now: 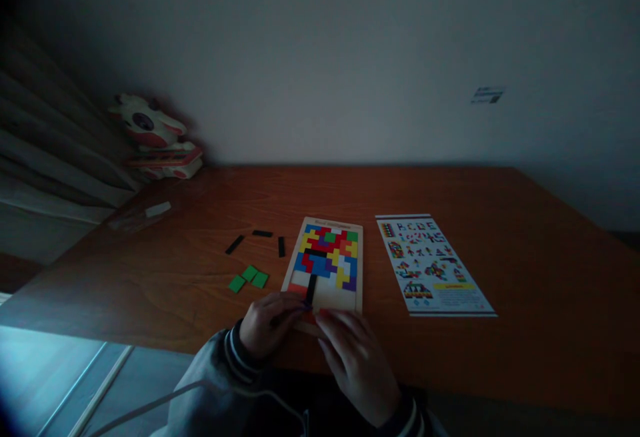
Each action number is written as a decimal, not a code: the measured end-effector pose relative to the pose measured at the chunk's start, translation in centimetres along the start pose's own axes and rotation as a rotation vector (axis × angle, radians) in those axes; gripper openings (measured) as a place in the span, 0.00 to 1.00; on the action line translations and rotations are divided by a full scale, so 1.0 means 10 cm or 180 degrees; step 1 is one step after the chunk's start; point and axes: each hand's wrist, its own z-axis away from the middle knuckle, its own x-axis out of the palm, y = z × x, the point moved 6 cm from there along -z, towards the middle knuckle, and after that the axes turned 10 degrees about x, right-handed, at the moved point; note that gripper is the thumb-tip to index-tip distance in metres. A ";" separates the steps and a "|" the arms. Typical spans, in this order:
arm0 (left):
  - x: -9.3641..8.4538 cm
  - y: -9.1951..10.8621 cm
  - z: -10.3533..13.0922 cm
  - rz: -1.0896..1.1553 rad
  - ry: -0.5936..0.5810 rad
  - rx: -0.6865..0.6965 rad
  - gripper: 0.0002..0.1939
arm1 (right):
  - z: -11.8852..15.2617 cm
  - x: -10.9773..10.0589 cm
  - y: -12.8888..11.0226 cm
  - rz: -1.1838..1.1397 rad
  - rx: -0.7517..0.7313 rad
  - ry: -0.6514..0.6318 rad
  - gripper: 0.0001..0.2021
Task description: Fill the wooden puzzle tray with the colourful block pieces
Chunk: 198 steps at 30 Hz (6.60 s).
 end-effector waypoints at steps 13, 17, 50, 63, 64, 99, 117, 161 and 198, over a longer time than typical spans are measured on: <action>0.00 0.12 -0.03 -0.0023 -0.0034 0.0596 0.07 | 0.06 -0.17 0.21 0.0618 0.0344 0.0356 0.16; 0.07 0.14 -0.03 -0.0046 -0.0251 0.0844 0.06 | 0.08 -0.17 0.36 0.0565 0.0711 0.0375 0.15; 0.14 0.06 0.02 0.0020 -0.0309 0.0489 0.06 | 0.04 -0.06 0.08 0.0638 0.0104 -0.0325 0.35; 0.20 0.13 0.01 -0.0132 -0.0330 0.0679 0.08 | 0.15 -0.19 0.35 0.0326 0.0448 0.0061 0.20; 0.21 0.14 0.00 -0.0121 -0.0286 0.0722 0.08 | 0.16 -0.19 0.37 0.0260 0.0484 0.0137 0.19; 0.25 0.20 -0.31 -0.2023 0.0280 -0.0074 0.08 | 0.14 -0.23 0.52 -0.0024 0.0911 0.0683 0.11; -0.08 0.13 -0.23 -0.1726 0.0766 -0.0103 0.06 | 0.15 -0.23 0.52 -0.0202 0.0889 0.0785 0.11; 0.58 0.27 -0.29 -0.1559 -0.0622 0.0619 0.18 | 0.13 -0.15 0.52 -0.0162 0.0795 0.0347 0.20; 0.41 0.08 -0.32 -0.1497 0.0010 0.0143 0.11 | 0.16 -0.21 0.58 -0.0315 0.0973 0.0808 0.13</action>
